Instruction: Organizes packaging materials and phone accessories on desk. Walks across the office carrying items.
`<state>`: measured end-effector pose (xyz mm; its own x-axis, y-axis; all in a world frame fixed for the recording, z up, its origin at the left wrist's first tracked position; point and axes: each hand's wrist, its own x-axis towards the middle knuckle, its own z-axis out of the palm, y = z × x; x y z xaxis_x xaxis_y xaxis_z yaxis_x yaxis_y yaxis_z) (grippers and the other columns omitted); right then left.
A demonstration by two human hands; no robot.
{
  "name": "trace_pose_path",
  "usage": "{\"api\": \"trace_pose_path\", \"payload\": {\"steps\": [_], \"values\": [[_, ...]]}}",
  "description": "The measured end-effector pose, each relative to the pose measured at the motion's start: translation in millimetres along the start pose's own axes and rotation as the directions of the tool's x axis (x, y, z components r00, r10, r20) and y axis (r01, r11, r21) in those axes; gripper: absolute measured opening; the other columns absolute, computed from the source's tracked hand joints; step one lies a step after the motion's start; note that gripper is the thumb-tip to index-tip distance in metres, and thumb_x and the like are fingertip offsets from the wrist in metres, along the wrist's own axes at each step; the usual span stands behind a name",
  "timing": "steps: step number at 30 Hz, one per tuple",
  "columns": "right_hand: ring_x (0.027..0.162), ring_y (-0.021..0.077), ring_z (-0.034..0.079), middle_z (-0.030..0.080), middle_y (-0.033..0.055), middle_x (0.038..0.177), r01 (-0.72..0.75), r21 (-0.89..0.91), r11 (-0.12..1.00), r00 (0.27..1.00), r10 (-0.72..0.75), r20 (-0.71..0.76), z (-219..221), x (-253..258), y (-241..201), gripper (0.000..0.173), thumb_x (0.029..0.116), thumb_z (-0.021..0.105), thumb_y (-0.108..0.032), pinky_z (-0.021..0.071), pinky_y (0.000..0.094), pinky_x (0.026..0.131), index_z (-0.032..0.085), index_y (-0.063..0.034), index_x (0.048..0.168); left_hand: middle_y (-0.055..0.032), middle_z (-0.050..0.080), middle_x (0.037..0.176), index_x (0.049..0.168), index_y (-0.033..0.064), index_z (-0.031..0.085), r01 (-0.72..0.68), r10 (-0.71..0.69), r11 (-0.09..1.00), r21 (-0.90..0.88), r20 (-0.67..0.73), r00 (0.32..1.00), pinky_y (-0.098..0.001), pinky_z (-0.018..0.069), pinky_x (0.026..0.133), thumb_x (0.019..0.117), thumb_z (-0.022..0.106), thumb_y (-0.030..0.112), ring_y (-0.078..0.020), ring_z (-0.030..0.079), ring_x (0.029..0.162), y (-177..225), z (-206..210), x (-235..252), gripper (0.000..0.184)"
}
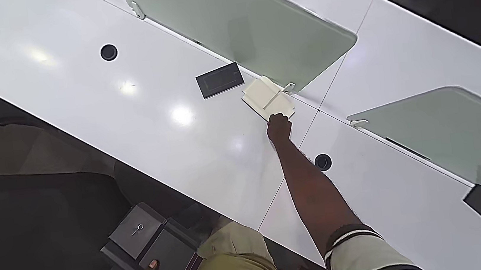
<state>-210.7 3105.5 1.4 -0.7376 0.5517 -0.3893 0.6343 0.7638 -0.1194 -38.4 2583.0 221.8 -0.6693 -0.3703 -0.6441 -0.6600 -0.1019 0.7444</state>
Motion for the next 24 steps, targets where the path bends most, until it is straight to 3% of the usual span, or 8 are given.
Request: {"api": "trace_pose_path", "payload": {"steps": [4,6,8,11,14,16,21,24], "values": [[0.129,0.0412,0.056,0.06,0.0235,0.138,0.068,-0.006,0.998,0.994,-0.069,-0.08,-11,-12,1,0.031,0.1017,0.047,-0.009,0.044,0.0607,0.105,0.064,0.0043,0.124,-0.003,0.073,0.091,0.12,0.0069,0.05,-0.015,0.013,0.998,-0.068,-0.034,0.999,-0.0357,0.0647,0.069,0.0858,0.063,0.0,-0.0138,0.074,0.079,-11,-5,-7,0.037],[0.132,0.0403,0.055,0.058,0.0244,0.141,0.145,0.18,0.973,0.975,-0.11,-0.19,-16,-25,7,0.035,0.1051,0.042,-0.012,0.042,0.0574,0.111,0.061,0.0058,0.128,-0.0038,0.072,0.095,0.126,0.0064,0.047,0.0,-0.006,0.997,-0.082,-0.071,0.997,-0.0358,0.0646,0.07,0.0849,0.066,0.001,-0.0139,0.073,0.081,-15,-10,-9,0.045],[0.129,0.038,0.057,0.06,0.0245,0.136,0.221,0.431,0.875,0.959,-0.113,-0.262,-27,-48,9,0.037,0.1081,0.041,-0.016,0.0426,0.0527,0.112,0.059,0.006,0.132,-0.0045,0.071,0.097,0.128,0.0063,0.045,0.011,-0.021,0.994,-0.112,-0.084,0.996,-0.0366,0.0648,0.071,0.0849,0.066,0.001,-0.0143,0.073,0.083,-18,-17,-12,0.049],[0.093,0.0277,0.068,0.069,0.0199,0.101,0.192,0.724,0.662,0.97,-0.015,-0.244,-54,-92,4,0.031,0.1091,0.046,-0.02,0.0541,0.0469,0.088,0.062,0.0048,0.118,-0.0044,0.071,0.096,0.127,0.006,0.045,0.014,-0.025,0.989,-0.145,-0.077,0.997,-0.0366,0.0647,0.07,0.0872,0.065,0.001,-0.0141,0.073,0.083,-20,-24,-13,0.045],[0.083,0.0177,0.072,0.07,0.015,0.095,0.12,0.883,0.453,0.992,-0.029,-0.12,-72,-131,-7,0.026,0.1098,0.047,-0.018,0.0606,0.0392,0.081,0.059,0.0054,0.113,-0.0045,0.072,0.093,0.123,0.0059,0.048,0.002,-0.017,0.979,-0.202,-0.072,0.997,-0.0367,0.0648,0.067,0.0877,0.064,0.0,-0.0146,0.074,0.078,-20,-30,-13,0.039],[0.077,0.0151,0.07,0.067,0.0116,0.089,0.114,0.919,0.376,0.993,-0.067,-0.095,-81,-156,-21,0.022,0.109,0.048,-0.014,0.0621,0.0365,0.076,0.059,0.0051,0.108,-0.0039,0.072,0.091,0.122,0.0059,0.049,-0.016,0.004,0.974,-0.227,-0.055,0.998,-0.0359,0.0646,0.066,0.0879,0.063,0.0,-0.0143,0.074,0.077,-21,-37,-11,0.037],[0.06,0.0102,0.066,0.067,0.0039,0.075,0.187,0.909,0.372,0.945,-0.322,-0.063,-122,-236,-82,0.02,0.1085,0.047,-0.011,0.0589,0.0289,0.059,0.061,-0.0013,0.098,-0.005,0.071,0.091,0.122,0.0038,0.051,-0.071,0.071,0.958,-0.277,-0.01,0.997,-0.0346,0.0642,0.067,0.0852,0.065,0.001,-0.015,0.073,0.078,-26,-73,-7,0.039],[0.058,0.0078,0.06,0.063,0.0021,0.07,0.336,0.82,0.464,0.779,-0.626,0.035,-146,-293,-133,0.021,0.1067,0.048,-0.011,0.0534,0.0261,0.058,0.062,-0.0018,0.094,-0.0059,0.072,0.092,0.123,0.0018,0.051,-0.099,0.107,0.953,-0.285,0.012,0.994,-0.0322,0.064,0.067,0.0885,0.066,0.003,-0.0141,0.073,0.078,-25,-102,-12,0.037]]}}
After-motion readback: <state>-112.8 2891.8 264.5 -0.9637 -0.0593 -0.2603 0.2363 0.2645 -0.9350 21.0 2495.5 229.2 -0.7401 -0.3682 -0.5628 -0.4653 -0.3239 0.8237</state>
